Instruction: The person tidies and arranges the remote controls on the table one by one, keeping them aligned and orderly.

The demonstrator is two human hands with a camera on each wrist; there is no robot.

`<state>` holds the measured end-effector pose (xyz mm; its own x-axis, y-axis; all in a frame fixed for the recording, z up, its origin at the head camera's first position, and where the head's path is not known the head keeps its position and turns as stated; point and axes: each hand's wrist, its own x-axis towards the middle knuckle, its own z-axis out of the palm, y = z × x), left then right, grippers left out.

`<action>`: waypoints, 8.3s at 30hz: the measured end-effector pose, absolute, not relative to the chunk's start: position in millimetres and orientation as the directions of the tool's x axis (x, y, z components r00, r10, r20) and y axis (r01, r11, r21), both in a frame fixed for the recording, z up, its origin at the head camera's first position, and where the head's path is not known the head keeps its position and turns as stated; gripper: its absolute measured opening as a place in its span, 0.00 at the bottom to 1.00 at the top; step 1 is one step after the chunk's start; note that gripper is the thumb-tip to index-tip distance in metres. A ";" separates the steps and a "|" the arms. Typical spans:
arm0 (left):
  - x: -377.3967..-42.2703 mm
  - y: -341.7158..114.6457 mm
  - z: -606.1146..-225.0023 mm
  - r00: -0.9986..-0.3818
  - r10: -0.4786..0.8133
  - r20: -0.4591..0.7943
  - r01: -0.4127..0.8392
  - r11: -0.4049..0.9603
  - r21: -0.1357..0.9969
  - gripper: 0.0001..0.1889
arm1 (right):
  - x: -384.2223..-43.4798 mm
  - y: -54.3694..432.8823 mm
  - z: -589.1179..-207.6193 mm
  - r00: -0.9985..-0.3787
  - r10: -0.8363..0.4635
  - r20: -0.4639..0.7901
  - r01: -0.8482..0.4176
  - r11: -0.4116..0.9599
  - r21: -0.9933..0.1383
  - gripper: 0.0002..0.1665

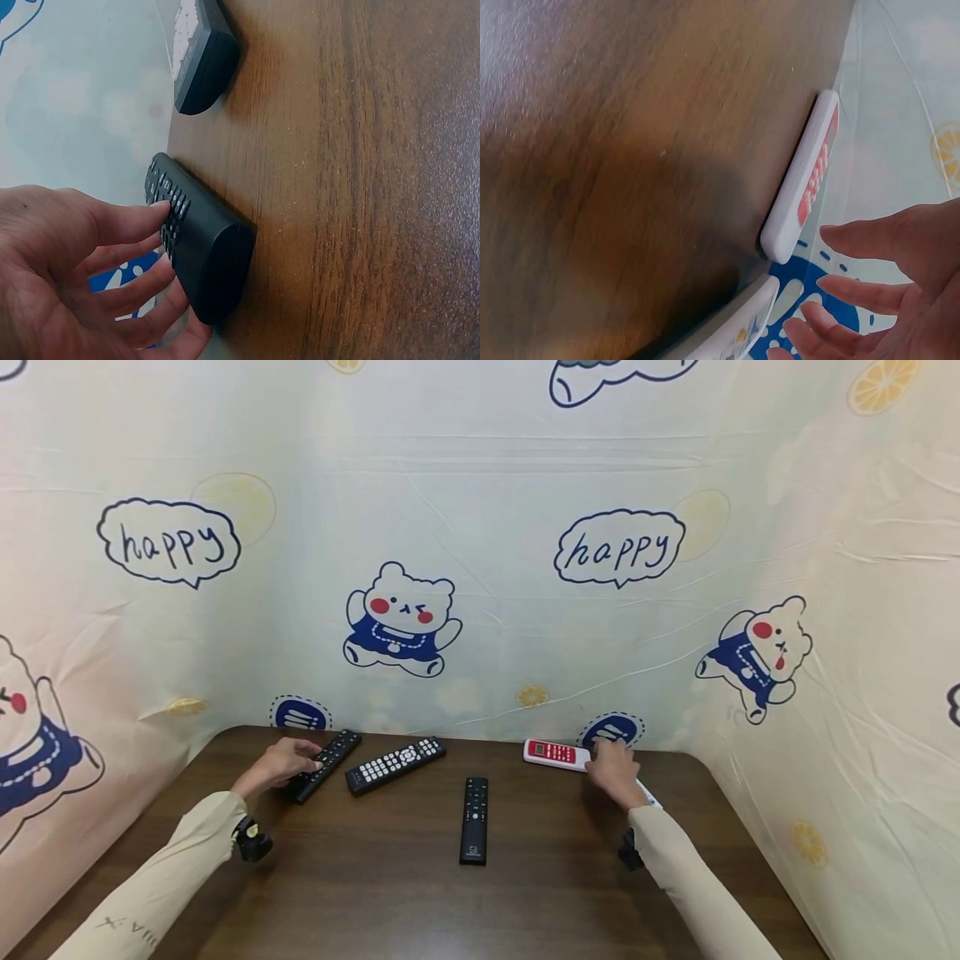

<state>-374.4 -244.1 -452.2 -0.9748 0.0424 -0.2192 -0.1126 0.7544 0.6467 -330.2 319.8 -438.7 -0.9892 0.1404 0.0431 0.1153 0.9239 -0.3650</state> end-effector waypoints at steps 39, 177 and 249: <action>-376.4 -243.1 -459.6 -0.981 0.053 -0.188 -0.077 0.782 0.619 0.26 | -331.2 375.4 -452.2 -0.960 0.178 -0.217 0.261 0.851 -0.456 0.37; -373.6 -243.8 -458.1 -0.981 0.024 -0.194 -0.104 0.774 0.624 0.26 | -302.5 225.5 -467.8 -0.977 -0.063 -0.204 0.137 0.549 -0.824 0.19; -380.2 -248.2 -451.3 -0.956 0.020 -0.293 -0.190 0.718 0.670 0.27 | -316.8 250.1 -447.4 -0.957 -0.098 -0.273 0.180 0.536 -0.825 0.14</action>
